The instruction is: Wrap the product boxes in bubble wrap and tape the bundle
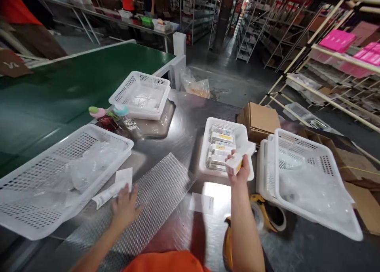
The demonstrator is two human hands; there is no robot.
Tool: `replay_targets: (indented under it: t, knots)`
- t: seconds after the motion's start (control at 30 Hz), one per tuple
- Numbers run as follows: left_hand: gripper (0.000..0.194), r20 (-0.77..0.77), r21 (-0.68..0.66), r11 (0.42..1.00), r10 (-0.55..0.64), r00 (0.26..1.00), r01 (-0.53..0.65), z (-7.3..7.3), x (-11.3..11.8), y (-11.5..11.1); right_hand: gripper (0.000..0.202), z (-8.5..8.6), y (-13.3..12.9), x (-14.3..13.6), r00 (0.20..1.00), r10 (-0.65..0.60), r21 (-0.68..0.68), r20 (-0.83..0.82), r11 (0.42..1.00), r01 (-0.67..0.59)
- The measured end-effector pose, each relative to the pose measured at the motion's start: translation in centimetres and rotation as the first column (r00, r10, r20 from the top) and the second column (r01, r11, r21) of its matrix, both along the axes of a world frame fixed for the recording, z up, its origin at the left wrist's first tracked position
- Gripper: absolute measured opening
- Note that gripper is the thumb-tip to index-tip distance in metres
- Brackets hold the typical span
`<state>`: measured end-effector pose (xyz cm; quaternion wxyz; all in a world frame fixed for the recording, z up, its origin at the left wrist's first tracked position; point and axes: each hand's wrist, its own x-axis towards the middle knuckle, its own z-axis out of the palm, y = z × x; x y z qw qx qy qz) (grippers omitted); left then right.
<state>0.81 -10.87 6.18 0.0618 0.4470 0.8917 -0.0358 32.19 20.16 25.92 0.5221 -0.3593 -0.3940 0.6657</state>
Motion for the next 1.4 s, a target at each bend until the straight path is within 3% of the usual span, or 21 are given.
replay_targets:
  t: [0.13,0.23,0.33,0.43,0.57,0.77,0.93,0.97,1.07,1.27,1.4]
  knots:
    - [0.077,0.261,-0.217,0.974,0.002,0.965,0.057,-1.8,4.2,-0.8,0.047,-1.5,-4.3,-3.5,0.995,0.103,-0.232,0.005,0.968,-0.099]
    - [0.081,0.282,-0.237,0.970,0.015,0.959,0.054,-2.6,4.7,-1.1,0.053,-1.5,-7.1,-5.1,0.980,0.168,-0.320,0.106,0.939,-0.126]
    - [0.082,0.292,-0.224,0.973,0.021,0.956,0.047,-2.6,4.4,-1.0,0.065,-0.5,-8.6,-5.7,0.963,0.234,-0.318,0.131,0.930,-0.183]
    - [0.083,0.314,-0.213,0.976,0.027,0.949,0.043,-2.5,4.2,-0.8,0.073,0.4,-9.4,-5.8,0.944,0.304,-0.298,0.129,0.920,-0.256]
    - [0.082,0.337,-0.210,0.976,0.018,0.941,0.056,-2.4,4.2,-0.9,0.054,0.2,-10.3,-6.0,0.940,0.323,-0.296,0.114,0.914,-0.278]
    - [0.082,0.367,-0.231,0.971,0.027,0.930,0.063,-2.2,4.1,-0.9,0.050,-0.3,-11.5,-5.8,0.938,0.341,-0.406,0.066,0.868,-0.287]
    - [0.090,0.399,-0.292,0.955,0.068,0.914,0.056,-1.4,4.2,-0.3,0.048,0.4,-11.6,-4.2,0.938,0.219,-0.415,-0.268,0.852,-0.318]
    - [0.092,0.411,-0.302,0.952,0.081,0.908,0.052,-1.3,4.2,-0.1,0.048,0.3,-11.4,-3.9,0.941,0.196,-0.425,-0.274,0.853,-0.302]
    - [0.099,0.449,-0.302,0.953,0.111,0.887,0.034,-2.0,4.1,0.5,0.044,-0.4,-11.0,-3.4,0.972,0.192,-0.496,-0.133,0.837,-0.233]
    - [0.101,0.477,-0.257,0.966,0.101,0.873,0.028,-5.4,3.6,0.5,0.055,-1.4,-11.6,-3.3,0.984,0.180,-0.506,0.001,0.849,-0.154]
    - [0.102,0.488,-0.258,0.965,0.092,0.868,0.042,-4.8,3.6,0.4,0.063,-2.1,-12.1,-3.7,0.958,0.243,-0.455,0.149,0.878,-0.152]
